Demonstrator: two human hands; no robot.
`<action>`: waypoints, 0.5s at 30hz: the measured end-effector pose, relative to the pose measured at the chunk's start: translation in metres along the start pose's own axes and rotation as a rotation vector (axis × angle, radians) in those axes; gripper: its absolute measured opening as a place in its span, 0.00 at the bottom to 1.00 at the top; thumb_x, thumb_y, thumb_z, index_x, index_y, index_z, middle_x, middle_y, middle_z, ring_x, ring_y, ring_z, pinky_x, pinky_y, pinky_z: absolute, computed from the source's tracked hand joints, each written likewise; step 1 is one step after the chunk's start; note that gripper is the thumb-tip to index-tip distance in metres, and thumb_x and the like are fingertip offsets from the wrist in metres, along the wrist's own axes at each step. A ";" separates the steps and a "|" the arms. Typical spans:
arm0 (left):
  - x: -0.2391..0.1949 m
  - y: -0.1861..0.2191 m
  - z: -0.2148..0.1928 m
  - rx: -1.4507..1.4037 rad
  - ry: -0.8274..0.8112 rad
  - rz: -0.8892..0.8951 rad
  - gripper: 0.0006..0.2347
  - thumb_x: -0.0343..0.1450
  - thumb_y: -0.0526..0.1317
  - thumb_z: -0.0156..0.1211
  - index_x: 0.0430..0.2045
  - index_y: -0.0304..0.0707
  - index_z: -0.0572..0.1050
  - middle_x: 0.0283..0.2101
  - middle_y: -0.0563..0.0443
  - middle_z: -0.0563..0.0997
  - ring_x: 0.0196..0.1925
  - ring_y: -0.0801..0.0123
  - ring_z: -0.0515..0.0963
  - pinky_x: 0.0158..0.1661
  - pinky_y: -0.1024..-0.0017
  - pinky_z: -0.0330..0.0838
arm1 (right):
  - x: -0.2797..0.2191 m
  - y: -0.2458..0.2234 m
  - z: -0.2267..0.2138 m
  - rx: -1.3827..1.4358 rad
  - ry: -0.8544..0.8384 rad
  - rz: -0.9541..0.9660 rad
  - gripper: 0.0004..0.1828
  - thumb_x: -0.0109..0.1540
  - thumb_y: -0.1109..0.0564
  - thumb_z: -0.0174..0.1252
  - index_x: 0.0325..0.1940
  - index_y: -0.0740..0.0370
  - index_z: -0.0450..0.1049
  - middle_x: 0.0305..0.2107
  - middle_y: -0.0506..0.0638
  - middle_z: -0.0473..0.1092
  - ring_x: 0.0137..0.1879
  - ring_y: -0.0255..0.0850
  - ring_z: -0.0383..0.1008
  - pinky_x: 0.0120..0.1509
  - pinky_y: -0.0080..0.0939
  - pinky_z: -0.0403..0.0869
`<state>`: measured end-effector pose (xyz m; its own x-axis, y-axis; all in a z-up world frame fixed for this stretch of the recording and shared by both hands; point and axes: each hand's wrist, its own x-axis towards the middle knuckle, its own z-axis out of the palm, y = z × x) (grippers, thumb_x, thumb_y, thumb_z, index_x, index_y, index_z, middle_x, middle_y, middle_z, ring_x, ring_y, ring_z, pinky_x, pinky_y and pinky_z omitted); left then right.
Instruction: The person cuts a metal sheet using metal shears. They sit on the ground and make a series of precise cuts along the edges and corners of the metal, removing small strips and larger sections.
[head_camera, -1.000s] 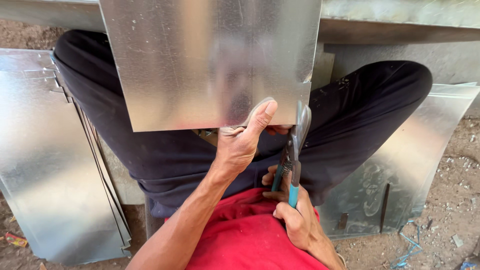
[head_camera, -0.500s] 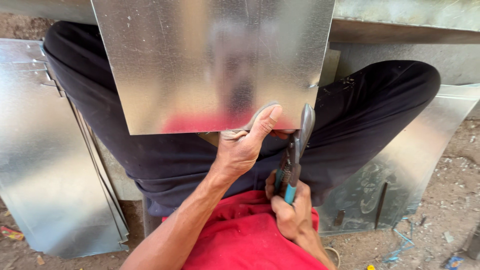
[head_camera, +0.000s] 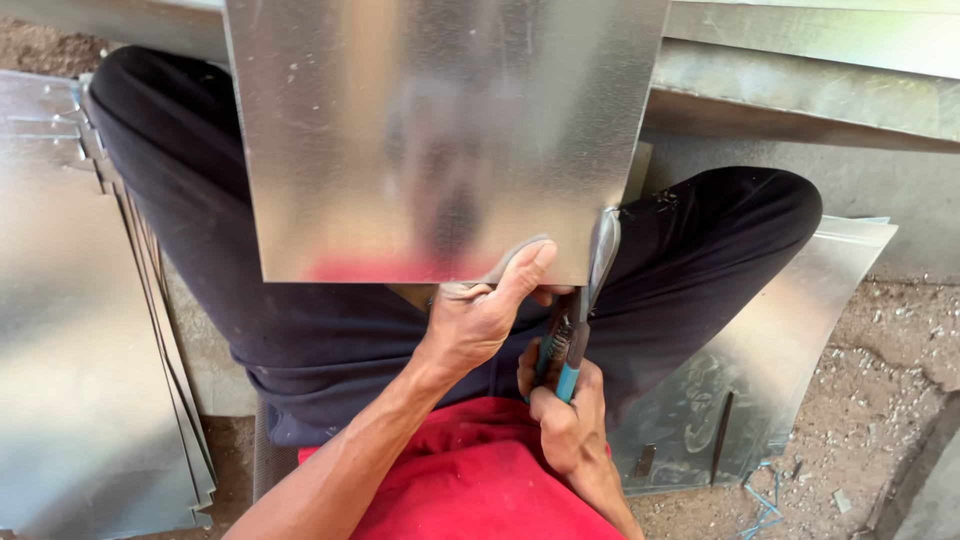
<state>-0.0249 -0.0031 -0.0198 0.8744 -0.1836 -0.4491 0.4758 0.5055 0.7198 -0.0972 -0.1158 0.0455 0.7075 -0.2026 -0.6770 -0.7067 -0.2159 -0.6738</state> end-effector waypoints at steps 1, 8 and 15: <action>0.000 0.002 0.001 0.006 0.003 -0.004 0.10 0.76 0.37 0.61 0.46 0.29 0.82 0.35 0.52 0.84 0.34 0.77 0.79 0.36 0.76 0.76 | 0.001 0.003 0.003 0.026 0.030 0.023 0.15 0.47 0.62 0.49 0.36 0.69 0.73 0.22 0.50 0.70 0.28 0.37 0.67 0.32 0.37 0.67; 0.014 0.108 -0.051 0.172 -0.087 -0.107 0.11 0.68 0.39 0.69 0.41 0.38 0.78 0.31 0.54 0.84 0.31 0.77 0.83 0.31 0.75 0.79 | -0.003 -0.009 -0.025 -0.625 0.139 -0.099 0.09 0.53 0.60 0.55 0.37 0.61 0.75 0.18 0.50 0.71 0.25 0.43 0.73 0.33 0.43 0.71; -0.009 0.121 -0.080 0.065 0.289 0.346 0.11 0.66 0.33 0.75 0.37 0.27 0.80 0.36 0.48 0.85 0.35 0.74 0.82 0.37 0.75 0.78 | -0.011 0.001 -0.042 -0.487 -0.193 -0.060 0.06 0.51 0.63 0.55 0.30 0.67 0.75 0.17 0.53 0.69 0.25 0.42 0.70 0.32 0.44 0.70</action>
<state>0.0172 0.1276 0.0290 0.9251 0.2338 -0.2991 0.1736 0.4402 0.8810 -0.1056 -0.1541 0.0644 0.6991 -0.0063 -0.7150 -0.5465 -0.6496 -0.5286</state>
